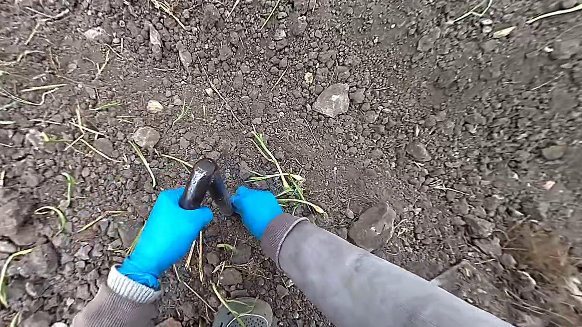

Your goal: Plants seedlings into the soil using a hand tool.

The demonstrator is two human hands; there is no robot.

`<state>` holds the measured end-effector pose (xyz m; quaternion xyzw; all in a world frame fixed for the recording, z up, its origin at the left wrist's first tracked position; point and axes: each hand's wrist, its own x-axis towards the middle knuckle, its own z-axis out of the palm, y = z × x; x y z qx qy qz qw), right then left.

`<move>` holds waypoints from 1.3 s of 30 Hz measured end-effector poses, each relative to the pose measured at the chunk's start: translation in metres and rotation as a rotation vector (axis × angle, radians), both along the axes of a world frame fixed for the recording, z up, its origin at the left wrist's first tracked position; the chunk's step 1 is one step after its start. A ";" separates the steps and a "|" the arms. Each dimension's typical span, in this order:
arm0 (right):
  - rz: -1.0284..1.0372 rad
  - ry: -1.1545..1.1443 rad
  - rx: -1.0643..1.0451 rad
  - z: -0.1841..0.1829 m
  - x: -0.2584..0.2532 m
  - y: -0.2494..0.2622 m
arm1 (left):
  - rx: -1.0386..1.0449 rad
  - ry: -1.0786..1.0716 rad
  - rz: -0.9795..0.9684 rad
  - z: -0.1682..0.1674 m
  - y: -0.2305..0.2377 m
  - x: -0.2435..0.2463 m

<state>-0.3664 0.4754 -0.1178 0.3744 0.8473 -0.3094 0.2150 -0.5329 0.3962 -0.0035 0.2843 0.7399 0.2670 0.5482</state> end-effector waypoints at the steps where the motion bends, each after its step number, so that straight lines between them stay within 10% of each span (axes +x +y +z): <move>1: 0.014 -0.007 -0.020 -0.006 0.000 -0.006 | 0.019 -0.001 0.030 0.000 -0.006 -0.001; 6: -0.130 0.171 0.340 -0.018 0.049 -0.014 | 0.081 -0.127 0.159 -0.037 -0.032 -0.013; 14: -0.151 -0.054 0.221 -0.013 0.080 0.013 | 0.504 -0.130 0.048 0.064 0.039 -0.028; 21: -0.209 0.181 0.364 0.017 0.057 0.046 | 0.068 0.157 -0.185 -0.042 0.086 0.019; 30: 0.045 -0.090 0.089 0.006 -0.026 0.073 | 0.198 0.038 0.073 -0.001 0.047 -0.009; 35: -0.026 0.051 0.085 -0.009 -0.008 0.076 | 0.219 -0.061 0.171 -0.061 0.028 -0.003; 39: 0.002 0.168 0.088 -0.005 0.016 0.078 | 0.228 -0.050 0.115 -0.017 0.041 -0.016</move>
